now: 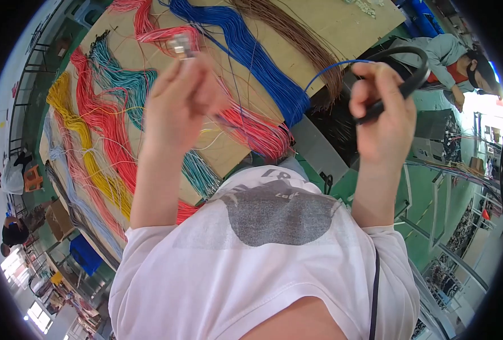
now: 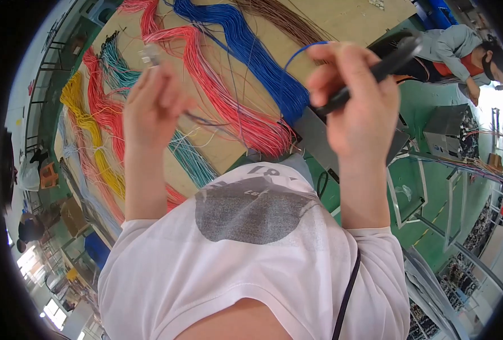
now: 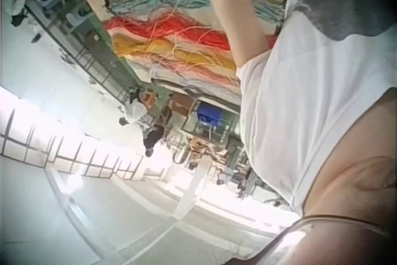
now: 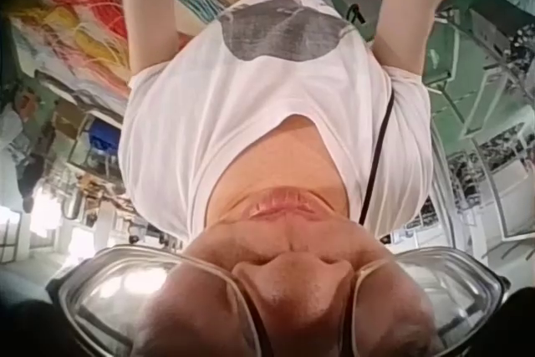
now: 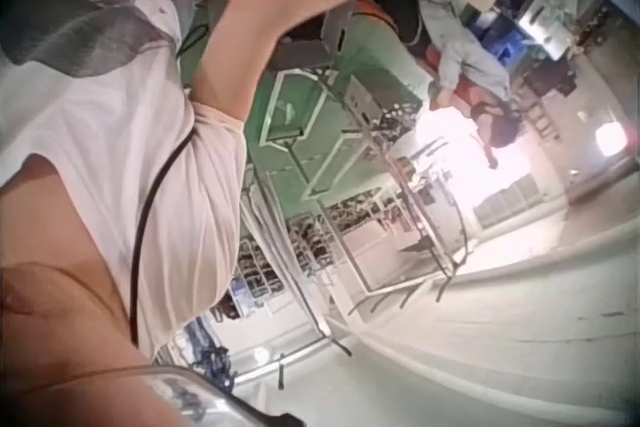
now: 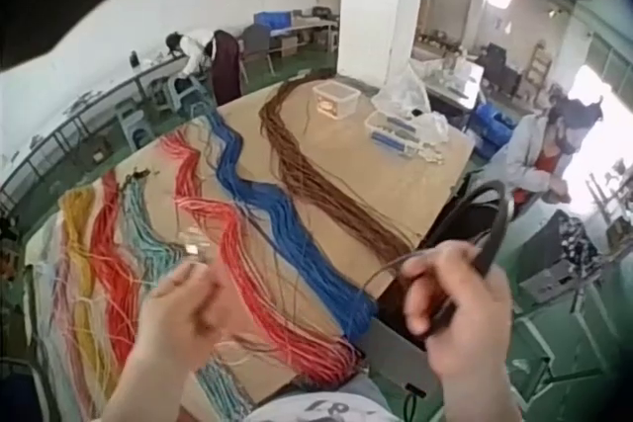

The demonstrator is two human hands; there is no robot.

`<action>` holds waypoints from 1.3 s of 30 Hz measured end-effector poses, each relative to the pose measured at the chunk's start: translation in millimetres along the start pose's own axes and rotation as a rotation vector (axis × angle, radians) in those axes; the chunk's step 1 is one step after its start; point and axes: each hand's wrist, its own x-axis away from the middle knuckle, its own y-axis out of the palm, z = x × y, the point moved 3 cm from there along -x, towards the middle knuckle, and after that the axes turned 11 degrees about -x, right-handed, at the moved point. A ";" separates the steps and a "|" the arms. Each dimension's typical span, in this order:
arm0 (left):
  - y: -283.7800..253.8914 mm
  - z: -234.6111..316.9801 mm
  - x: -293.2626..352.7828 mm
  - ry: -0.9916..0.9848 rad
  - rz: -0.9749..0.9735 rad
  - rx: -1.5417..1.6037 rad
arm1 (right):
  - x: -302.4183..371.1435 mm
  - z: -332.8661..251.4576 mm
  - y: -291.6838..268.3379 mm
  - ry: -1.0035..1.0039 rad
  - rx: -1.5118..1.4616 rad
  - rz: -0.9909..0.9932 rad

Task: Sorting and threading multi-colored wires into a protective black sleeve.

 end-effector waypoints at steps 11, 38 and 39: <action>-58.6 20.5 29.8 0.099 -0.038 0.261 | -23.6 -57.4 -40.6 -0.202 -0.070 -0.034; 77.8 -19.9 17.6 -0.262 -0.488 0.097 | 11.2 7.8 -12.6 0.133 -0.056 0.031; 79.3 -19.8 19.3 -0.267 -0.517 0.092 | 15.8 9.0 -5.7 0.135 -0.055 0.033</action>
